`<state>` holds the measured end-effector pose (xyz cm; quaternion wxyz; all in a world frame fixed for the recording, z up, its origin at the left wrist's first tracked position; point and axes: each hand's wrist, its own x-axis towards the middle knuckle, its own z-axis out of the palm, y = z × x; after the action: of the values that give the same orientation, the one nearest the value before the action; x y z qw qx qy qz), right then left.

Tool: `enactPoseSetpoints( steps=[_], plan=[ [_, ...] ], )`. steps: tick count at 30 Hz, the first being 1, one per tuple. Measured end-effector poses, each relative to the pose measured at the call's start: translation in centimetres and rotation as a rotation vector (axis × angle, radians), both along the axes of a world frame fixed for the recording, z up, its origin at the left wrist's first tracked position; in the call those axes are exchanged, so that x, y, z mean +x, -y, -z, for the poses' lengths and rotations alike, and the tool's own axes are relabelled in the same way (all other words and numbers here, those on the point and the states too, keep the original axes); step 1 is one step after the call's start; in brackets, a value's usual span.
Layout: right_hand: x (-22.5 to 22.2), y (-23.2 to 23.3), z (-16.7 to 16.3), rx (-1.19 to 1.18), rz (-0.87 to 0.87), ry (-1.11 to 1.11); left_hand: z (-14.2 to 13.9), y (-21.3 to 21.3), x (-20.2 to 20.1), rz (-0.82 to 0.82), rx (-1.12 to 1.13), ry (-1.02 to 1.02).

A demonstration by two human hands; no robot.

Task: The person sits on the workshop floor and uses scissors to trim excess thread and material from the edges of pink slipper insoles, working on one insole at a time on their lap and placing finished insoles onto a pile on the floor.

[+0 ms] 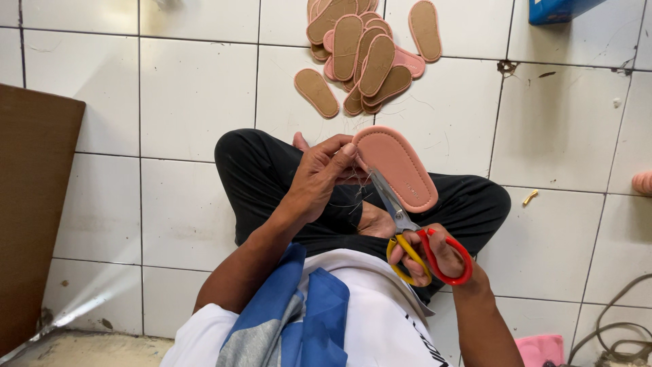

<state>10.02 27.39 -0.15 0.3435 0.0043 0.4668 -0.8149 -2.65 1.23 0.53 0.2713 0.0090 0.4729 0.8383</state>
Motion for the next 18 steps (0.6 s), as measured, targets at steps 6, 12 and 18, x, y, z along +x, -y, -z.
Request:
enactPoseSetpoints(
  steps=[6, 12, 18],
  plan=[
    [0.0, 0.1, -1.3, 0.143, 0.003, -0.078, 0.0, -0.2, 0.1, -0.007, 0.052, 0.000],
    [-0.2, 1.2, -0.5, -0.022, 0.025, -0.019, 0.1, -0.6, 0.6, 0.009, 0.070, 0.044],
    [0.1, 1.0, 0.9, -0.021, 0.053, 0.151, 0.0, -0.8, 0.9, 0.016, 0.086, 0.053]
  ],
)
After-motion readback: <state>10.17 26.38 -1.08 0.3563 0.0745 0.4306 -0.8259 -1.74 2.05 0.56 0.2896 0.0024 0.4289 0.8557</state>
